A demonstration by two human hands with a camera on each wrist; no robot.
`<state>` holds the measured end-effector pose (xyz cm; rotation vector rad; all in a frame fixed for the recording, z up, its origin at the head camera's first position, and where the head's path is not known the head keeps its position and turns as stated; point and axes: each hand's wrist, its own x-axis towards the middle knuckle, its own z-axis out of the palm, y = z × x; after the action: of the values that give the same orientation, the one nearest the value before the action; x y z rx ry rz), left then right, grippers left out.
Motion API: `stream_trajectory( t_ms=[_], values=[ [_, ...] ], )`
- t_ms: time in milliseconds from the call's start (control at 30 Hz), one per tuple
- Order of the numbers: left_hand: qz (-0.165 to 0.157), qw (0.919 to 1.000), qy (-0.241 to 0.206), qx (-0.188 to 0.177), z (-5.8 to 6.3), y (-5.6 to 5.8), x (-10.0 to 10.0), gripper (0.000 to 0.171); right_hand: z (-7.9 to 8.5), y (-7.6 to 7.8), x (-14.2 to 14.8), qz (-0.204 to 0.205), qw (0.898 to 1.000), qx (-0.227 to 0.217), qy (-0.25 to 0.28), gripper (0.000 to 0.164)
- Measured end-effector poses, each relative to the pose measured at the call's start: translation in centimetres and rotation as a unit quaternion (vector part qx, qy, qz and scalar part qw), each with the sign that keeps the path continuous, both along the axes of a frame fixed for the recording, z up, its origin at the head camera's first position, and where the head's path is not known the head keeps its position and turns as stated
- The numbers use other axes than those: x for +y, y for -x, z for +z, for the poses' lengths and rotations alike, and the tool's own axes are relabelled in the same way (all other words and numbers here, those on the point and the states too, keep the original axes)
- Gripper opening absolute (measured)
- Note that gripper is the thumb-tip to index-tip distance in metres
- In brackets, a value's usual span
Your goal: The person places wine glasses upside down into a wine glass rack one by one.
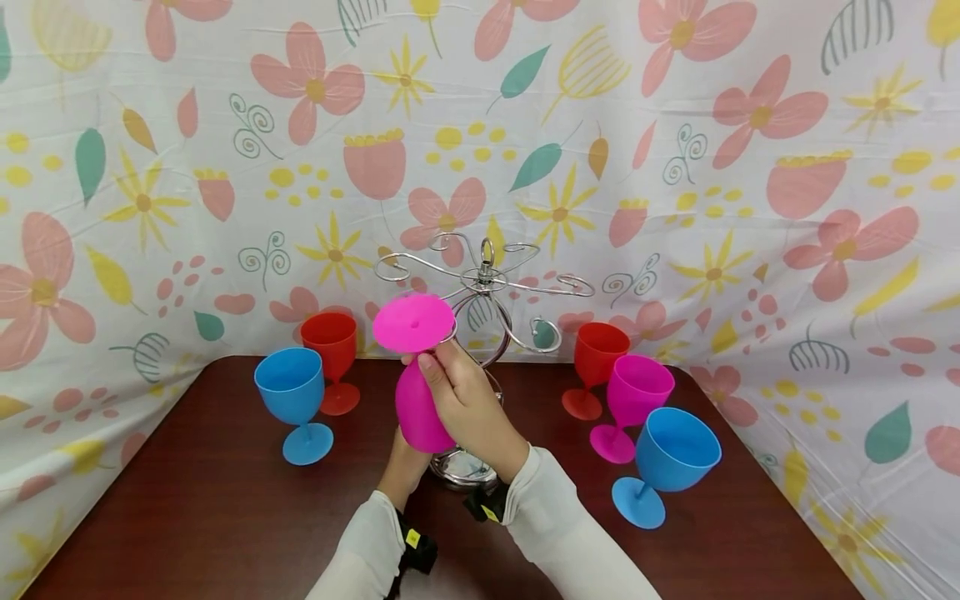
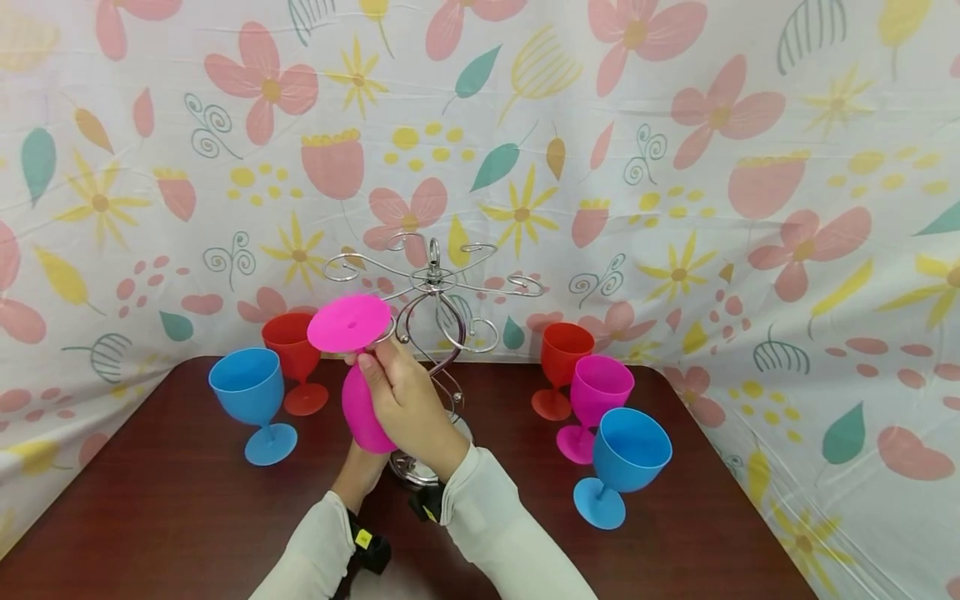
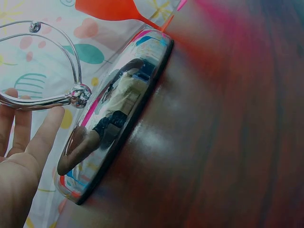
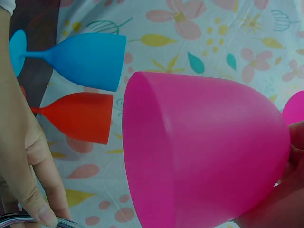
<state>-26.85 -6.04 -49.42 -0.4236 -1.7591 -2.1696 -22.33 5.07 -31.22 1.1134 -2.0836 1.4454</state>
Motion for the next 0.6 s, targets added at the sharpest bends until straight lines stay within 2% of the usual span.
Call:
stream_trajectory(
  t_ms=[133, 267, 367, 467, 600],
  values=[
    [0.001, 0.9999, 0.011, 0.008, 0.1, 0.2, 0.0, 0.032, -0.2, -0.2, 0.2, 0.001, 1.000, 0.012, -0.001, 0.017],
    [0.023, 0.9981, 0.054, -0.020, 2.3, -1.0, 0.1, 0.020, -0.6, -0.4, 0.6, -0.012, 1.000, 0.015, -0.003, 0.018],
    [0.040, 0.9941, 0.091, -0.045, 4.1, -2.3, 0.1, 0.017, -1.0, -0.5, 1.0, -0.009, 1.000, 0.003, 0.014, 0.021],
    [0.044, 0.9914, 0.106, -0.065, 3.5, -1.6, 0.1, 0.016, -1.3, -0.5, 1.3, 0.007, 0.999, -0.011, 0.043, 0.023],
    [0.054, 0.9903, 0.107, -0.070, 1.7, -0.1, 0.0, 0.019, -1.6, -0.3, 1.4, 0.019, 0.998, -0.015, 0.059, 0.023]
  ],
)
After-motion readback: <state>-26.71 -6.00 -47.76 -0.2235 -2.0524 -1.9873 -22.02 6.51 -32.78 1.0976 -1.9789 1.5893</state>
